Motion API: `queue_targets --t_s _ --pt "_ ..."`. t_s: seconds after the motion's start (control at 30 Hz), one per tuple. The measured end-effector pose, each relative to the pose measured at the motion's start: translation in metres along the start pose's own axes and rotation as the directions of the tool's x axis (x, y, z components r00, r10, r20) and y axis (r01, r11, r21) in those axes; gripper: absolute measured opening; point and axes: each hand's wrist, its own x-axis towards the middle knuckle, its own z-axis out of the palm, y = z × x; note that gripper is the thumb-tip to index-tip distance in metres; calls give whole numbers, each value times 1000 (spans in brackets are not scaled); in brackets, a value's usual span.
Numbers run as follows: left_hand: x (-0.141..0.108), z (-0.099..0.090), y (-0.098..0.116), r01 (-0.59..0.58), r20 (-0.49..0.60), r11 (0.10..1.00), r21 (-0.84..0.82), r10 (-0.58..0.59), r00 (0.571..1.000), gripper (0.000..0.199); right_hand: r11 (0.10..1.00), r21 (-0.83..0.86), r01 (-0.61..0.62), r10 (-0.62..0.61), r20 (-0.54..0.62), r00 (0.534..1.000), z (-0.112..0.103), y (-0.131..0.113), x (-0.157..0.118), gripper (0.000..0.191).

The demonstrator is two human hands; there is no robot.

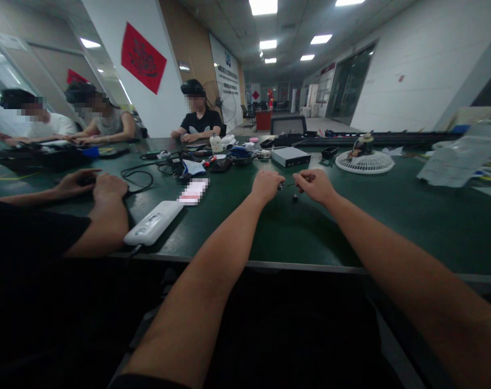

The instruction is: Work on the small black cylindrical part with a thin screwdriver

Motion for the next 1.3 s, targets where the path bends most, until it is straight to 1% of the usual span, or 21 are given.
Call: queue_targets --t_s 0.07,0.17,0.23,0.33,0.43,0.63,0.73,0.87,0.93,1.07,1.2,1.3 --pt "-1 0 -1 22 16 1000 -19 -21 1000 31 999 32 -37 38 -7 999 2 4 2 35" --pt "-3 1 -1 62 47 997 -48 -60 997 29 994 48 -100 97 63 993 7 15 6 27" --pt "-4 2 -2 94 56 993 -65 -90 994 29 996 -29 -85 88 116 989 9 22 8 20" --pt "-4 3 -2 127 71 987 -101 -120 990 29 979 -197 -44 78 167 983 9 27 8 11" --pt "-4 5 -3 154 88 978 -140 -142 986 29 962 -271 -22 78 200 977 8 25 7 6" --pt "-4 8 -2 222 76 955 -196 -211 975 34 969 -247 -6 79 285 955 8 21 6 5" --pt "-4 10 -2 264 73 943 -202 -254 964 35 968 -250 -8 84 294 952 8 21 6 6" --pt "-3 10 -2 310 88 927 -211 -297 951 31 967 -254 -7 85 297 951 8 21 7 7" --pt "-2 8 -1 326 90 917 -229 -314 945 36 967 -253 -7 83 290 953 8 22 7 8" --pt "-2 4 1 290 55 921 -259 -286 957 46 971 -240 -14 86 293 952 8 24 7 9" --pt "-1 3 3 264 54 913 -310 -260 964 46 977 -214 -10 79 317 945 7 28 8 9" --pt "1 4 3 278 68 898 -342 -271 960 42 985 -169 -26 84 349 933 5 32 10 8"
